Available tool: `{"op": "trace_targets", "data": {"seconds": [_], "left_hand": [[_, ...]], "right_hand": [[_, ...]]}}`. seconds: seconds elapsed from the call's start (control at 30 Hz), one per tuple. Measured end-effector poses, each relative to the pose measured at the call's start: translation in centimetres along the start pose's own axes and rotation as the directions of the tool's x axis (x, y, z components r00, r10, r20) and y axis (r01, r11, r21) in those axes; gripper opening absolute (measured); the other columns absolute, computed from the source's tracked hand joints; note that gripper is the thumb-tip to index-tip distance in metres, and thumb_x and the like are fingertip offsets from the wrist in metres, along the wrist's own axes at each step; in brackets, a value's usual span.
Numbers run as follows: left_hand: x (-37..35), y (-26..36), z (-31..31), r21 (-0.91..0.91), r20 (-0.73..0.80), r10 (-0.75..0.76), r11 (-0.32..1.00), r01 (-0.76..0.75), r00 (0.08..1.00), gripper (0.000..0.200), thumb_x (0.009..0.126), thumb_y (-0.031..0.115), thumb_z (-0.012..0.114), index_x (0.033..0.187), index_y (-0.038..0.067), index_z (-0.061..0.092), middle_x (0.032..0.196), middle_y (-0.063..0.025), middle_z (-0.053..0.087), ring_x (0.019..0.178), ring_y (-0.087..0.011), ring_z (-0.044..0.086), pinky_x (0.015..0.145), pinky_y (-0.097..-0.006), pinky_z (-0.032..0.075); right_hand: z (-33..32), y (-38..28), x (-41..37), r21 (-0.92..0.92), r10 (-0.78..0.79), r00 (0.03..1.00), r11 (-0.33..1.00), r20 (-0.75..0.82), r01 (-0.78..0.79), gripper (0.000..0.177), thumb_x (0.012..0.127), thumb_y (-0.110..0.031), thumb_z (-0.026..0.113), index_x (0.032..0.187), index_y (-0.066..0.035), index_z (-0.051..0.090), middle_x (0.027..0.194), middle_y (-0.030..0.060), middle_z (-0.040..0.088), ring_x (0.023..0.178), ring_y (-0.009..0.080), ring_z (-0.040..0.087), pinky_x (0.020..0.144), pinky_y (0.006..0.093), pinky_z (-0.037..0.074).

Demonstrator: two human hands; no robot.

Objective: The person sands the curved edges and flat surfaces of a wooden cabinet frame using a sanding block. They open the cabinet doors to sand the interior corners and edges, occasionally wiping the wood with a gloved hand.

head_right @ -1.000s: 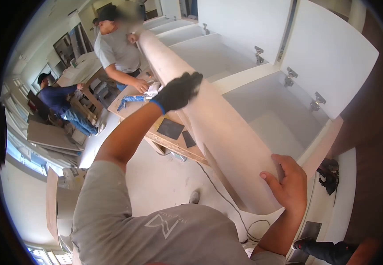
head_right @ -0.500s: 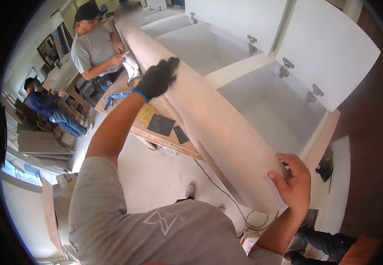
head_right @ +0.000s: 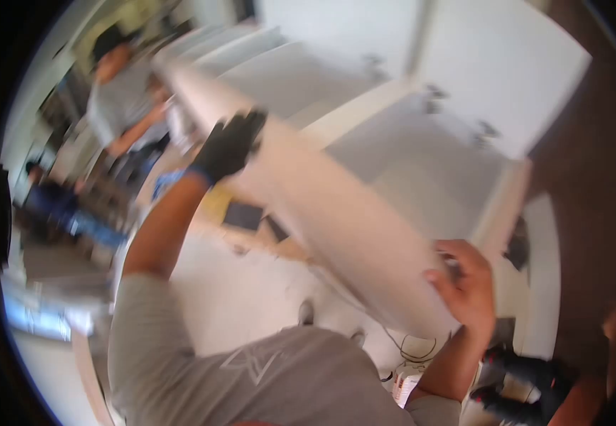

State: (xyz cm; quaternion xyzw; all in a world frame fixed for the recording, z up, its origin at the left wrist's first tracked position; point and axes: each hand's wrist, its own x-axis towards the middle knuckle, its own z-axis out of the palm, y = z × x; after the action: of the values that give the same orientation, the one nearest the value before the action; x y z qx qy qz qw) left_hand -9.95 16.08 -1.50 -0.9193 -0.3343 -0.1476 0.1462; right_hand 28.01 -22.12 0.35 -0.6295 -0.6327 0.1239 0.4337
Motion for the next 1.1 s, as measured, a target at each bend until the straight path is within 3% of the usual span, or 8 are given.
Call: {"op": "trace_targets", "data": {"seconds": [0.1, 0.2, 0.27, 0.43, 0.57, 0.7, 0.97, 1.1], "left_hand": [[-0.6, 0.3, 0.5, -0.280, -0.200, 0.338, 0.880, -0.384, 0.920, 0.069, 0.094, 0.007, 0.067, 0.160, -0.001, 0.049, 0.163, -0.0239, 0.050, 0.154, -0.0421, 0.042, 0.131, -0.0507, 0.029], [0.1, -6.5, 2.9, -0.290, -0.106, 0.110, 0.947, -0.136, 0.988, 0.067, 0.098, 0.007, 0.056, 0.163, 0.001, 0.044, 0.166, -0.0234, 0.047, 0.156, -0.0394, 0.042, 0.128, -0.0514, 0.033], [0.6, -4.8, 5.6, 0.127, 0.081, -0.181, 0.977, 0.170, 0.980, 0.064, 0.112, 0.014, 0.046, 0.172, 0.008, 0.026, 0.177, -0.0148, 0.032, 0.160, -0.0374, 0.037, 0.127, -0.0525, 0.033], [-0.8, 4.6, -0.3, -0.115, 0.049, 0.152, 0.983, -0.145, 0.987, 0.071, 0.106, 0.011, 0.053, 0.173, 0.009, 0.027, 0.179, -0.0127, 0.029, 0.165, -0.0341, 0.028, 0.131, -0.0557, 0.022], [0.6, -3.1, 2.8, 0.162, 0.184, -0.232, 0.966, 0.204, 0.955, 0.066, 0.113, 0.016, 0.047, 0.174, 0.014, 0.023, 0.178, -0.0097, 0.032, 0.164, -0.0359, 0.029, 0.123, -0.0609, 0.034], [-0.9, 5.3, 1.0, -0.191, 0.036, 0.026, 0.981, -0.019, 0.999, 0.058, 0.111, 0.010, 0.046, 0.168, 0.009, 0.038, 0.175, -0.0170, 0.036, 0.161, -0.0423, 0.034, 0.130, -0.0523, 0.029], [0.2, 0.4, 5.6, 0.030, -0.017, 0.035, 0.999, -0.034, 0.999, 0.059, 0.113, 0.009, 0.042, 0.171, 0.009, 0.030, 0.173, -0.0202, 0.037, 0.159, -0.0452, 0.033, 0.130, -0.0504, 0.031], [0.5, -2.4, 6.4, -0.400, -0.062, 0.099, 0.909, -0.115, 0.993, 0.059, 0.112, 0.003, 0.040, 0.170, 0.005, 0.031, 0.173, -0.0188, 0.038, 0.159, -0.0343, 0.038, 0.132, -0.0464, 0.030]], "right_hand": [[0.1, -0.9, 0.4, 0.003, 0.074, 0.996, 0.997, 0.050, -0.074, 0.045, 0.087, -0.027, 0.090, 0.120, -0.002, 0.074, 0.112, 0.0173, 0.076, 0.098, 0.0336, 0.074, 0.085, 0.0419, 0.060], [0.8, -0.6, 0.2, -0.085, -0.038, 0.999, 0.996, 0.031, 0.040, 0.045, 0.090, -0.034, 0.087, 0.119, -0.002, 0.074, 0.114, 0.0171, 0.075, 0.102, 0.0355, 0.075, 0.086, 0.0435, 0.061], [0.4, -0.8, 0.0, -0.139, 0.026, 0.999, 0.990, 0.040, -0.021, 0.047, 0.091, -0.039, 0.085, 0.119, -0.003, 0.074, 0.114, 0.0174, 0.075, 0.103, 0.0373, 0.074, 0.089, 0.0433, 0.059], [0.0, -0.6, 0.4, -0.164, 0.049, 0.997, 0.986, 0.061, -0.039, 0.047, 0.089, -0.039, 0.084, 0.117, -0.003, 0.074, 0.115, 0.0164, 0.074, 0.106, 0.0383, 0.072, 0.091, 0.0444, 0.056], [0.9, 0.2, 0.1, -0.182, -0.002, 0.998, 0.983, 0.069, 0.015, 0.046, 0.089, -0.040, 0.083, 0.116, -0.003, 0.073, 0.114, 0.0153, 0.074, 0.107, 0.0391, 0.071, 0.092, 0.0460, 0.056], [0.9, 0.1, 0.2, -0.198, 0.029, 0.995, 0.980, 0.091, -0.010, 0.049, 0.089, -0.041, 0.083, 0.119, -0.004, 0.072, 0.115, 0.0153, 0.073, 0.108, 0.0401, 0.069, 0.093, 0.0480, 0.055], [0.8, 0.2, 0.5, -0.208, -0.012, 0.993, 0.978, 0.113, 0.036, 0.049, 0.089, -0.041, 0.081, 0.118, -0.003, 0.071, 0.115, 0.0191, 0.071, 0.110, 0.0435, 0.068, 0.094, 0.0529, 0.053], [0.6, 0.1, 1.0, -0.279, -0.024, 0.984, 0.957, 0.176, 0.073, 0.051, 0.090, -0.044, 0.079, 0.119, -0.002, 0.072, 0.118, 0.0212, 0.071, 0.111, 0.0441, 0.068, 0.095, 0.0526, 0.053]]}}
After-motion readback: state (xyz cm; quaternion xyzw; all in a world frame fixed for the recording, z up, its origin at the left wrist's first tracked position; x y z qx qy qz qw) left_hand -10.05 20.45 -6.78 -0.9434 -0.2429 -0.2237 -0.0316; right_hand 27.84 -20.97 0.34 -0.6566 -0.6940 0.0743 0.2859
